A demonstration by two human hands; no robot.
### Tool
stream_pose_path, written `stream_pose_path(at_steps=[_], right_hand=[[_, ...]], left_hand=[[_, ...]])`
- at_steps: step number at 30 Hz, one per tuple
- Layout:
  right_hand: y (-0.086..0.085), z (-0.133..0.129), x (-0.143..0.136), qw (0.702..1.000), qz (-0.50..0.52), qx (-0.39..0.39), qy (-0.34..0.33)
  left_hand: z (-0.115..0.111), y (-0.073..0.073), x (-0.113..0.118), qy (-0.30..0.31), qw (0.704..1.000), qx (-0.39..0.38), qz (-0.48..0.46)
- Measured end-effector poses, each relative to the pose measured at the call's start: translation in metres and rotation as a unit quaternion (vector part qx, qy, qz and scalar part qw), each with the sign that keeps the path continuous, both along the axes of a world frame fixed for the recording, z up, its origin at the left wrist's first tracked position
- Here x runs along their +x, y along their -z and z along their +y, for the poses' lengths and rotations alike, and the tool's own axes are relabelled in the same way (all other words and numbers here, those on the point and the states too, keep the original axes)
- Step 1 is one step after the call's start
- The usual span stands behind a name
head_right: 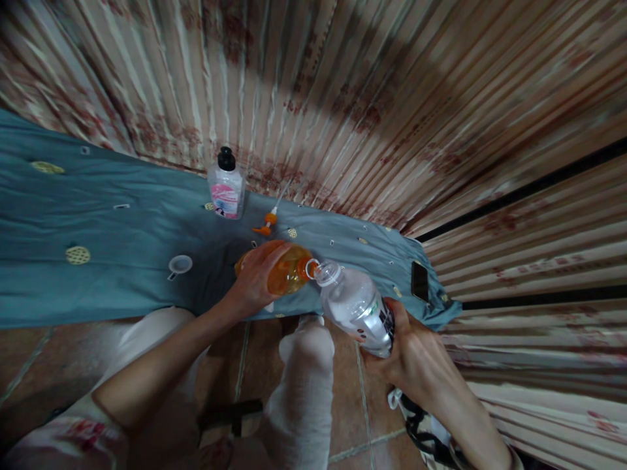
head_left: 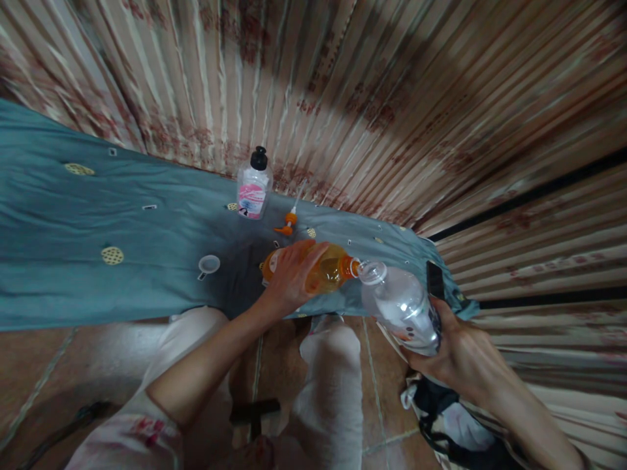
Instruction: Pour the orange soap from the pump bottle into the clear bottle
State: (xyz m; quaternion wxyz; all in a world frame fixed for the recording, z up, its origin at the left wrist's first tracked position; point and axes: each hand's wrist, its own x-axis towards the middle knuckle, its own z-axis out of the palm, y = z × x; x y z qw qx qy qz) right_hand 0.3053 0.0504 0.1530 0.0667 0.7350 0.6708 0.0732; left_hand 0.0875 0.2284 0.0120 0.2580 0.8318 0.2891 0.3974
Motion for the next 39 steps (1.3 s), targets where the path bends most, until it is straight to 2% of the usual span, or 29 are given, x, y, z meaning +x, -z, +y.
stream_pose_path(at_steps=[39], right_hand=[[0.0020,-0.0004,0.0032,1.000,-0.021,0.008,0.001]], left_hand=[[0.0002,0.0023,0.0008,-0.009,1.000,0.018,-0.002]])
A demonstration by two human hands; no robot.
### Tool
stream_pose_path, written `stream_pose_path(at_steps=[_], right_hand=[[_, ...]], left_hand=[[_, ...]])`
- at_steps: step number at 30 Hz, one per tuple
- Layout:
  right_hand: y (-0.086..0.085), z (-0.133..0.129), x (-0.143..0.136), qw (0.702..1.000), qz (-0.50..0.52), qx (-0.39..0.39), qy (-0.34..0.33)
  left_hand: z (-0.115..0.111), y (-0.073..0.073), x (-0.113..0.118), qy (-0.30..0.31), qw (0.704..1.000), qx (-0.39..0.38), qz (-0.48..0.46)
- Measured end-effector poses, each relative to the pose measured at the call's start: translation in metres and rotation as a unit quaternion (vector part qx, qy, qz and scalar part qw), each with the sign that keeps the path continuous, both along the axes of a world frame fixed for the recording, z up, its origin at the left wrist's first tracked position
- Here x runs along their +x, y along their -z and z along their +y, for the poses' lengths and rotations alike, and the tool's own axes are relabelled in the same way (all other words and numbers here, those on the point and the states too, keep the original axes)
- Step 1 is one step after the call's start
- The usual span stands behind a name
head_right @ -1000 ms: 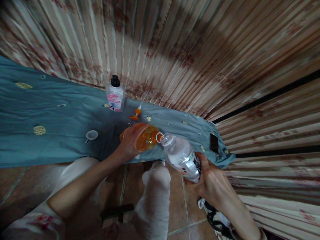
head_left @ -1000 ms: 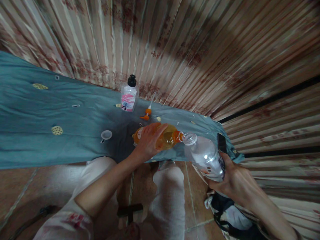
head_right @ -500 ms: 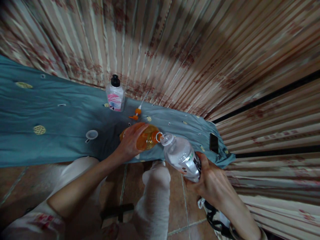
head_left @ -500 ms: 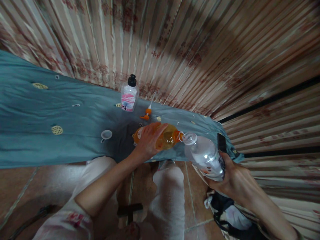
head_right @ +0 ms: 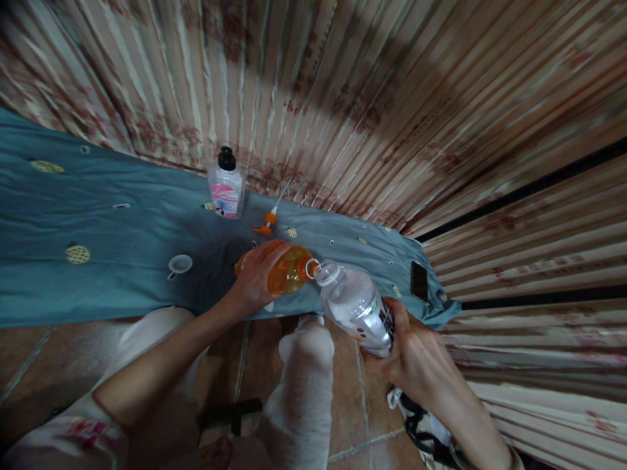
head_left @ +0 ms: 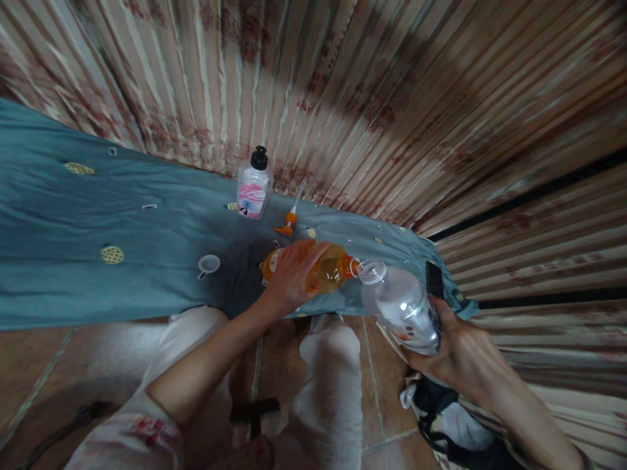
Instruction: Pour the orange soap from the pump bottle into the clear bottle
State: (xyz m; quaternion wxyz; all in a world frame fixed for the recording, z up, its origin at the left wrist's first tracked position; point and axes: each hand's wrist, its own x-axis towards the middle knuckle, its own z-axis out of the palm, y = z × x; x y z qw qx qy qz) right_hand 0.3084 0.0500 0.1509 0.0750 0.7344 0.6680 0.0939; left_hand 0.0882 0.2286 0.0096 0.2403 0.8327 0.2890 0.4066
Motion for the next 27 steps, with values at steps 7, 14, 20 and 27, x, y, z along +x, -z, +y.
stream_pose_path(at_steps=[7,14,20,27], right_hand=[[0.0008,-0.0015,0.0013,1.000,-0.003,0.003,-0.004],[0.0015,-0.0010,0.0024,1.000,-0.011,0.003,-0.014],[-0.0017,0.0005,-0.0020,1.000,0.000,0.004,-0.017],[-0.0011,-0.0003,-0.0008,1.000,0.009,-0.009,-0.006]], left_hand=[[-0.0001,0.0008,0.0000,-0.001,1.000,-0.001,-0.002],[-0.0007,-0.0011,-0.0008,0.000,1.000,-0.005,0.005],[-0.0004,-0.0011,-0.0001,-0.003,1.000,-0.004,0.002],[-0.0002,-0.0004,-0.0004,0.005,1.000,-0.011,0.000]])
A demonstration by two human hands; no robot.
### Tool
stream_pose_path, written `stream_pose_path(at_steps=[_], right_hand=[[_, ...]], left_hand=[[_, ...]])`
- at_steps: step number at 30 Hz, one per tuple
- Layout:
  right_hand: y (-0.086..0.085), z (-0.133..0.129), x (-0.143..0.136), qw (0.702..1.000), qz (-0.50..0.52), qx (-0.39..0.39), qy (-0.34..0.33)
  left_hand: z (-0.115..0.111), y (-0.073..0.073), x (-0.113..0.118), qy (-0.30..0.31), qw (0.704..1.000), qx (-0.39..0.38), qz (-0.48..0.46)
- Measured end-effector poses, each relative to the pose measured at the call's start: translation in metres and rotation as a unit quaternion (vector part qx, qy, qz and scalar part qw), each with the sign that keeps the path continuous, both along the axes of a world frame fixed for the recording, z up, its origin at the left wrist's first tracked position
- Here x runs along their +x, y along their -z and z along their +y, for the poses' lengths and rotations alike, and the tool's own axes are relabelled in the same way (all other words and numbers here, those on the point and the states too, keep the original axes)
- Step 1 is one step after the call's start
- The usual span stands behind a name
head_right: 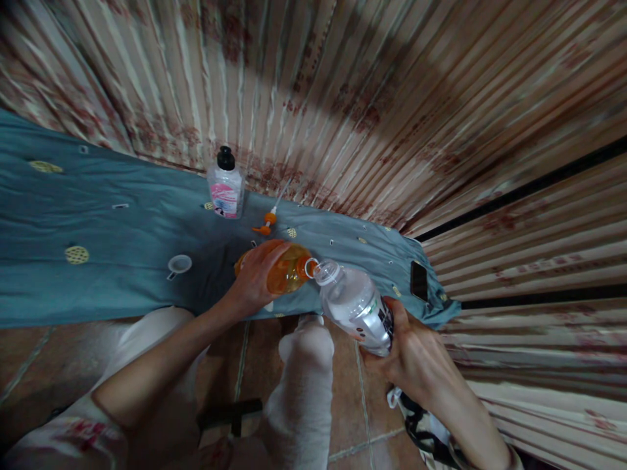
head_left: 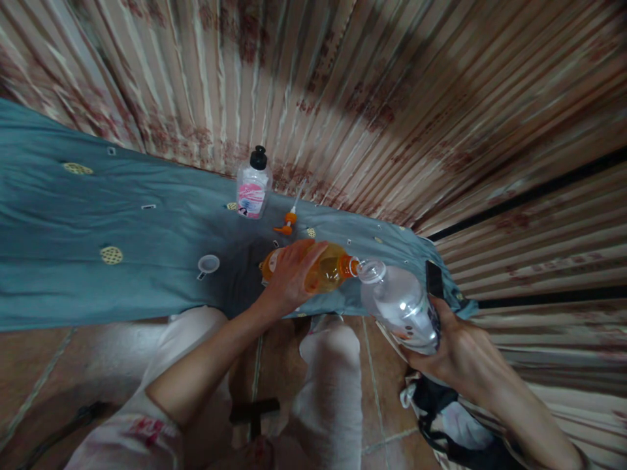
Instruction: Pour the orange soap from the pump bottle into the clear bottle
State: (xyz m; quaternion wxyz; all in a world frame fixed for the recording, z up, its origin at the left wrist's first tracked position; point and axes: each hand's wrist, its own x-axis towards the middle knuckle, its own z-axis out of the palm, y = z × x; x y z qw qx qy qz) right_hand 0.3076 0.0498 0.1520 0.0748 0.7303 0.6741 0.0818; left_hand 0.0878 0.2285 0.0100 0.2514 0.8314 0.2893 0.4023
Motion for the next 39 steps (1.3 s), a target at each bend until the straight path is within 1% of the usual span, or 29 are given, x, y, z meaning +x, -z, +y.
stream_pose_path(at_steps=[4,16,30,39], right_hand=[[0.0004,-0.0005,0.0003,1.000,0.001,0.002,0.002],[-0.0022,-0.0004,0.0007,1.000,0.000,-0.004,0.004],[-0.0023,0.0007,-0.0021,1.000,0.002,-0.001,0.006],[-0.0007,-0.0035,0.0028,1.000,-0.009,-0.009,0.008]], left_hand=[[0.0000,0.0004,-0.0005,-0.001,1.000,0.009,-0.003],[0.0003,0.0005,0.0005,-0.001,1.000,0.002,0.004],[-0.0006,-0.0038,-0.0001,0.001,1.000,-0.012,0.014],[-0.0005,-0.0030,0.0001,-0.002,1.000,-0.010,0.010]])
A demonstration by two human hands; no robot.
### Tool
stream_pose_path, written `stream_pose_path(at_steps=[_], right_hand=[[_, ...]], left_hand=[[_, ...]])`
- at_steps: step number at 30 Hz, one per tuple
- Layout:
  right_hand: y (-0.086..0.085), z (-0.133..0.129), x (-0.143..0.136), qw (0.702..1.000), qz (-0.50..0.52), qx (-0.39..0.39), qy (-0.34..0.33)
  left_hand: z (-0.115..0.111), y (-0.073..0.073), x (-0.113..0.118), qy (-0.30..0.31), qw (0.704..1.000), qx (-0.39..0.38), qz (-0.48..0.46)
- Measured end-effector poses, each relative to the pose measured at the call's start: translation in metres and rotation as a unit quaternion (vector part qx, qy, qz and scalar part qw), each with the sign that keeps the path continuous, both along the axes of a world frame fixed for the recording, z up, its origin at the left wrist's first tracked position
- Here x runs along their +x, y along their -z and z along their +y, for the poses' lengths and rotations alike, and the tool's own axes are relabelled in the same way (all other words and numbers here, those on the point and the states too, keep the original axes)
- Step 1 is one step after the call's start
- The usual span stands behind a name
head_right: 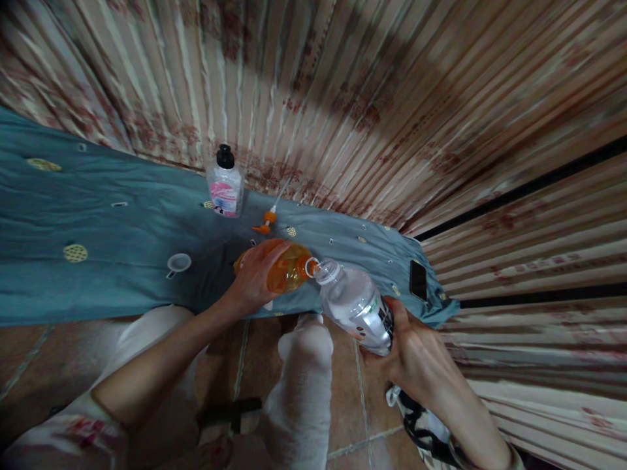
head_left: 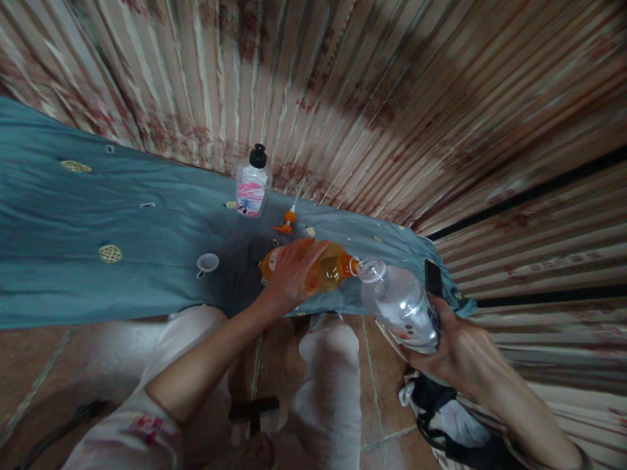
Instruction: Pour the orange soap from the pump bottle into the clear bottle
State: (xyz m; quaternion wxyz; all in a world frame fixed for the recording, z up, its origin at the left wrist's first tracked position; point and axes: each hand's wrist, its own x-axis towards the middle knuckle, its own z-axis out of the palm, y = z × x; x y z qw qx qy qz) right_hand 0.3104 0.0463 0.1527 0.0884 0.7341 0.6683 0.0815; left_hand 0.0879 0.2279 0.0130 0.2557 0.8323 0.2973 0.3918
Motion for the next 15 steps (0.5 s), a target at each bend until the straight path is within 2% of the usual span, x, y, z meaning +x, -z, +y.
stream_pose_path(at_steps=[6,15], right_hand=[[-0.0001,0.0016,-0.0022,1.000,0.004,0.010,0.001],[-0.0002,0.0014,-0.0009,1.000,0.003,0.005,0.001]], left_hand=[[0.0006,0.0027,0.0001,0.001,1.000,0.016,-0.008],[0.0005,-0.0005,0.0006,-0.001,1.000,0.006,-0.003]])
